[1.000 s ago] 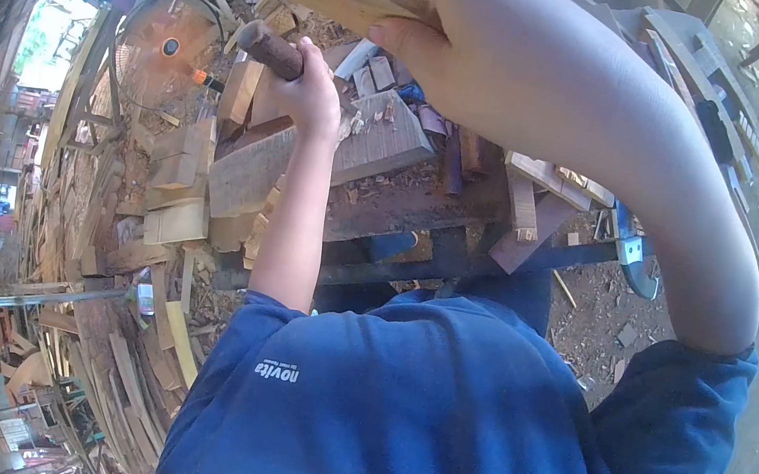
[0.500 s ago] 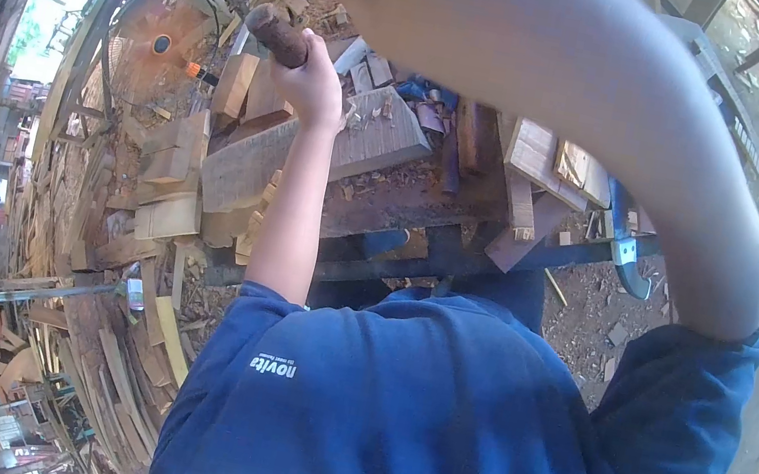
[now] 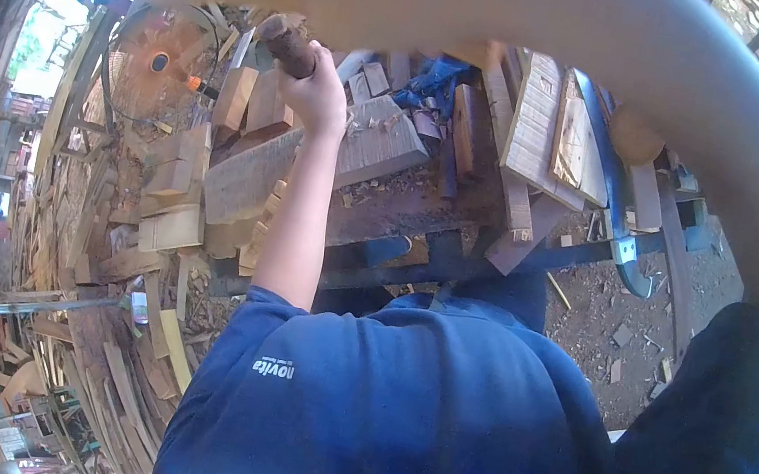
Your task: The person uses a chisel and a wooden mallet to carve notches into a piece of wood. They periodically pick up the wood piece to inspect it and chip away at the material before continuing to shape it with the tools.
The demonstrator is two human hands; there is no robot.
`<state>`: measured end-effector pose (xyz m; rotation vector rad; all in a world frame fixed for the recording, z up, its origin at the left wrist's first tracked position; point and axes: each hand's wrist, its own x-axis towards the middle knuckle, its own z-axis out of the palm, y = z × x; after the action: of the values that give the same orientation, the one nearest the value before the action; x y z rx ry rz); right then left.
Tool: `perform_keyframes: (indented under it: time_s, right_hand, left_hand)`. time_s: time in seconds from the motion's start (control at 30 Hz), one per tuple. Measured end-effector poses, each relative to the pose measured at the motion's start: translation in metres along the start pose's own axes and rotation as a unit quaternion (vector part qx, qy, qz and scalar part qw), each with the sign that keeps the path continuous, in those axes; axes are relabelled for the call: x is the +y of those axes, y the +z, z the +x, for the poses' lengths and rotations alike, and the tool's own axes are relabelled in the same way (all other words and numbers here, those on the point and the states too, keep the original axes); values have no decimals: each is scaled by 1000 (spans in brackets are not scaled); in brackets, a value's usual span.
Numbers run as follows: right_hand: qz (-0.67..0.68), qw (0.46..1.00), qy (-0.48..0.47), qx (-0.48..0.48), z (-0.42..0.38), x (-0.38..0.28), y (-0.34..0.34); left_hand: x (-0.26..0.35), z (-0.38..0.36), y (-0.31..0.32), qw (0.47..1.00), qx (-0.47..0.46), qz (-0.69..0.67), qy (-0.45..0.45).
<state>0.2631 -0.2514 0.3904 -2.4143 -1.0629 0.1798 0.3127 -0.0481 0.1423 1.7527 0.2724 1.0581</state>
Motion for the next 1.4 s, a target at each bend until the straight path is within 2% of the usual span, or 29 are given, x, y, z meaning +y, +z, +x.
perform_keyframes:
  time_s: [0.07, 0.13, 0.2, 0.33, 0.43, 0.5, 0.57, 0.6, 0.7, 0.77, 0.8, 0.87, 0.97, 1.0, 1.03, 1.1, 1.13, 1.17, 1.2, 1.27, 1.3, 1.33, 1.37, 1.4]
  right_hand:
    - [-2, 996, -31, 89, -3, -11, -11]
    - [-13, 983, -58, 173, -4, -16, -9]
    - [-47, 977, -66, 195, 3, -5, 11]
    - [-133, 989, -8, 65, 20, 26, 66]
    - [-112, 989, -34, 85, 14, 24, 56]
    - [-47, 997, -32, 42, 10, 9, 26]
    - [-18, 995, -47, 87, 6, -15, 3]
    - [-19, 991, -57, 121, 6, -22, -2]
    - [-59, 978, -78, 184, 14, -20, 11]
    - [-110, 983, -62, 136, 28, -4, 42]
    - [-131, 985, -48, 97, 33, 3, 60]
    - [-144, 989, -28, 26, 36, 8, 70]
    - [-92, 995, -48, -17, 18, -1, 34]
    - [-76, 995, -57, -26, 14, -7, 24]
    - [-41, 998, -37, -21, 4, -15, 17]
    - [25, 1000, -4, -9, -12, -29, 4]
    - [41, 999, 0, -8, -13, -24, 6]
    - [57, 998, 4, -6, -14, -19, 9]
    - [121, 989, -50, 65, -13, 2, 23]
    - [186, 968, -108, 131, -21, 22, 44]
    - [151, 975, -29, 160, -34, 19, 53]
    - [185, 967, 32, 170, -43, 22, 66]
    - [221, 954, 91, 182, -52, 25, 79]
    - [324, 921, 133, 172, -58, 33, 98]
  left_hand:
    - [-7, 4, 0, 1000, -3, 3, -31]
    - [2, 3, -2, 1000, 1, 14, -24]
    - [4, 2, -4, 1000, 5, 27, -16]
    - [-2, 3, -5, 1000, 12, -7, -10]
    - [-2, 5, -1, 999, 20, -31, -15]
    - [-4, 8, -4, 998, 28, -41, -25]
    - [-11, 16, -7, 995, 35, 10, -89]
    - [-16, 19, -7, 995, 36, 11, -90]
    - [-26, 22, -5, 991, 29, -52, -116]
    - [-23, 18, -4, 998, 38, -16, -56]
    - [-24, 15, -1, 997, 41, -17, -58]
    - [-31, 10, 0, 996, 33, -56, 53]
    - [-35, 9, 0, 995, 39, -84, 38]
    - [-35, 12, 1, 994, 80, -53, 47]
    - [-48, 17, -1, 995, 79, -53, 45]
    - [-70, 31, -11, 983, 42, -132, -123]
    - [-26, 25, -23, 954, 26, -223, -196]
    - [-23, 27, -30, 939, 42, -282, -192]
    - [-22, 30, -41, 914, 51, -325, -237]
    - [-25, 36, -65, 868, 94, -388, -294]
    - [-29, 38, -79, 853, 99, -408, -310]
    - [-26, 39, -95, 854, 100, -396, -323]
    - [-18, 39, -113, 854, 103, -383, -337]
    - [-13, 37, -133, 861, 66, -362, -352]
